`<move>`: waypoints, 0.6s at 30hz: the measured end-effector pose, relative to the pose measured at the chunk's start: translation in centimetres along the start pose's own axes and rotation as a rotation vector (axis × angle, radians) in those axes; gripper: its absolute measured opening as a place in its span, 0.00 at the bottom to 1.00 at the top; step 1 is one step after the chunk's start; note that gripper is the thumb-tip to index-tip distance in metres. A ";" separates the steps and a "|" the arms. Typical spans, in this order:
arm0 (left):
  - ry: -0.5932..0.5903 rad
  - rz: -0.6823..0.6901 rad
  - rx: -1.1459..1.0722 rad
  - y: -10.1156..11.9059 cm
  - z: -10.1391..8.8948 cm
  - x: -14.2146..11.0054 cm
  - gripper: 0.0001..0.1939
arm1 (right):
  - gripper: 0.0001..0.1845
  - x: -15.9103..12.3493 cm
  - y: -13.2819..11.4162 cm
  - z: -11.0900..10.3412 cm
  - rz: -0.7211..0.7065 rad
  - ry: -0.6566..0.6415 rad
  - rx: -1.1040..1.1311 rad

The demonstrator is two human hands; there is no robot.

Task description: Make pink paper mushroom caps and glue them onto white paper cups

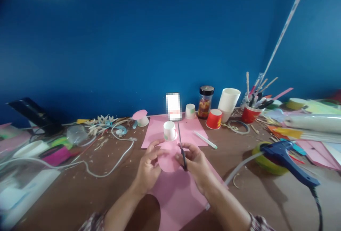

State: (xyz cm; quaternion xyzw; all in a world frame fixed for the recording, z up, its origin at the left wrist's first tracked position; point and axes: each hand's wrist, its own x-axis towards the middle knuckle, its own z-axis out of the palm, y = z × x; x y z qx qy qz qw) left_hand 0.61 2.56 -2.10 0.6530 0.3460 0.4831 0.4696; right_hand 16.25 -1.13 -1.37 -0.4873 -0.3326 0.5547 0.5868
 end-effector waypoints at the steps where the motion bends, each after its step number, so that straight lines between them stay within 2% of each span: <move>1: 0.018 -0.041 -0.062 0.0 0.1 0.0 0.13 | 0.29 0.0 -0.1 0.0 -0.005 0.020 -0.016; 5: 0.066 -0.313 -0.321 -0.1 -0.1 0.2 0.17 | 0.30 0.0 -0.3 -0.1 -0.016 0.067 -0.051; 8: 0.001 -0.453 -0.310 -0.4 -0.5 0.5 0.20 | 0.30 0.2 0.1 -0.3 -0.025 0.065 -0.076; 11: -0.054 -0.443 -0.172 -0.8 -0.9 0.8 0.16 | 0.28 0.6 0.9 -0.4 -0.059 0.055 -0.137; 13: -0.037 -0.423 -0.103 -1.2 -1.1 1.0 0.16 | 0.26 0.8 1.3 -0.5 -0.115 0.068 -0.210; 16: 0.075 -0.426 -0.094 -1.7 -1.6 1.4 0.14 | 0.23 0.9 1.4 -0.7 -0.230 0.110 -0.356; 18: 0.182 -0.463 -0.172 -1.9 -2.0 1.7 0.13 | 0.23 0.9 1.1 -0.9 -0.274 0.112 -0.478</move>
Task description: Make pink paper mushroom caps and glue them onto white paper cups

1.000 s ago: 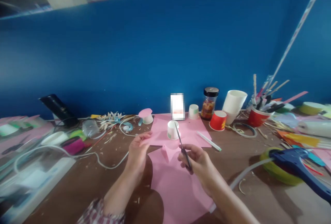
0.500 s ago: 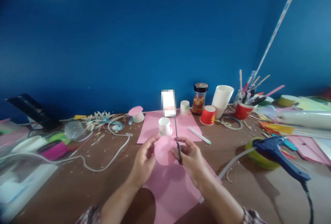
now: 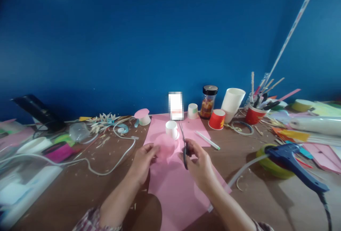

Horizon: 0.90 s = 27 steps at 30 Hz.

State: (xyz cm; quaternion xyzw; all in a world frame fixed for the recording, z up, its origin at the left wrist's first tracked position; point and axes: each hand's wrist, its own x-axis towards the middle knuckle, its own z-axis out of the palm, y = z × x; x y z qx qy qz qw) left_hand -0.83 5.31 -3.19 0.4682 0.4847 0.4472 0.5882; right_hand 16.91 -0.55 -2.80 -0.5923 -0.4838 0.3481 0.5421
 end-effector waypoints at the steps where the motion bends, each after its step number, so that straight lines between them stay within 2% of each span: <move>1: 0.039 -0.025 -0.073 0.1 -0.2 0.2 0.13 | 0.23 0.0 -0.1 -0.2 -0.014 -0.015 -0.069; 4: 0.140 -0.082 -0.324 0.6 -0.8 0.6 0.13 | 0.29 0.3 -0.1 -0.9 -0.037 -0.089 -0.278; 6: 0.209 -0.098 -0.463 0.9 -1.1 0.9 0.12 | 0.35 0.4 0.0 -1.3 -0.029 -0.133 -0.328; 10: 0.309 -0.116 -0.580 1.1 -1.4 1.3 0.11 | 0.36 0.3 -0.6 -2.2 0.028 -0.242 -0.123; 14: 0.286 -0.100 -0.608 1.0 -1.5 1.4 0.10 | 0.31 -0.3 -1.9 -2.8 0.140 -0.353 0.113; 16: 0.278 -0.106 -0.611 1.0 -1.5 1.4 0.08 | 0.28 -0.4 -2.1 -2.6 0.146 -0.332 0.059; 19: 0.274 -0.116 -0.613 1.1 -1.3 1.3 0.06 | 0.23 -0.5 -1.6 -1.2 0.076 -0.245 -0.147; 21: 0.268 -0.126 -0.618 1.2 -1.2 1.2 0.08 | 0.22 -0.7 -1.3 -0.1 0.065 -0.250 -0.153; 24: 0.250 -0.143 -0.626 1.3 -1.0 0.9 0.09 | 0.22 -1.2 -1.1 1.0 0.087 -0.343 -0.025; 27: 0.236 -0.145 -0.635 1.4 -1.0 0.8 0.10 | 0.22 -1.5 -1.3 1.1 0.112 -0.465 0.035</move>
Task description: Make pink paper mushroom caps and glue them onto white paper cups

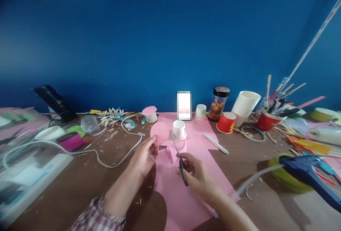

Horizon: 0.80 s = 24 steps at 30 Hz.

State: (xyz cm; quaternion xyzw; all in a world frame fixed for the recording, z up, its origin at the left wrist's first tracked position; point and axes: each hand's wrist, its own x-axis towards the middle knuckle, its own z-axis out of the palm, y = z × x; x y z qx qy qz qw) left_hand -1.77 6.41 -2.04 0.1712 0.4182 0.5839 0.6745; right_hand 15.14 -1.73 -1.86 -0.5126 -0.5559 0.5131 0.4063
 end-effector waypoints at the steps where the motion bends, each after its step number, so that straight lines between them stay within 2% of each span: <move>1: -0.005 0.000 -0.002 0.0 0.0 0.0 0.10 | 0.22 -0.1 -0.1 0.0 0.007 -0.039 0.012; 6: -0.019 0.017 0.010 0.0 0.1 0.0 0.12 | 0.21 -0.1 0.1 0.1 0.018 -0.106 0.052; 15: -0.088 -0.016 0.126 -0.8 0.4 -0.8 0.13 | 0.22 0.3 1.3 0.6 0.077 -0.054 0.125; 24: -0.103 -0.005 0.180 -1.2 0.2 -0.9 0.12 | 0.26 0.1 0.5 0.5 0.135 0.003 0.114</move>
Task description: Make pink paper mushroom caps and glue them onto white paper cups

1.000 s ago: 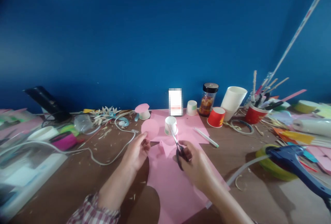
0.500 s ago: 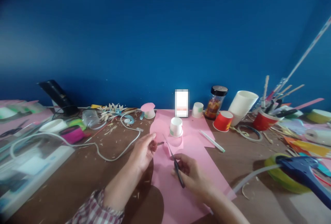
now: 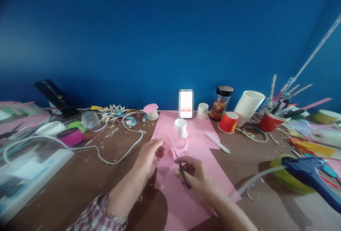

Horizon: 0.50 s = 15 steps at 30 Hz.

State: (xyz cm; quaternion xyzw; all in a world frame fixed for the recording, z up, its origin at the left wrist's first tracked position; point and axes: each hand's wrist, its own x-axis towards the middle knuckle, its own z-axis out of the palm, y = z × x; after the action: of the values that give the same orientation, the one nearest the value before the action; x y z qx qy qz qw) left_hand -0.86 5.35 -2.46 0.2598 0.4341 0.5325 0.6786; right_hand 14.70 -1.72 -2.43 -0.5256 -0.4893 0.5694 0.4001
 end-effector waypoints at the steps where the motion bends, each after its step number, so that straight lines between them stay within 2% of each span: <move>1: -0.003 -0.001 0.003 0.0 0.0 0.0 0.12 | 0.26 0.0 0.0 0.0 0.007 0.005 0.000; 15: -0.014 -0.023 0.016 0.2 0.3 -0.3 0.12 | 0.28 0.0 -0.3 0.1 0.018 0.038 -0.026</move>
State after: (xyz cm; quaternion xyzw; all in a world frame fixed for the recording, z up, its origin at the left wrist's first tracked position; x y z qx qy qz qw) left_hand -0.67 5.12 -2.07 0.2640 0.4364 0.5195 0.6855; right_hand 14.54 -1.71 -2.15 -0.5459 -0.4845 0.5563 0.3973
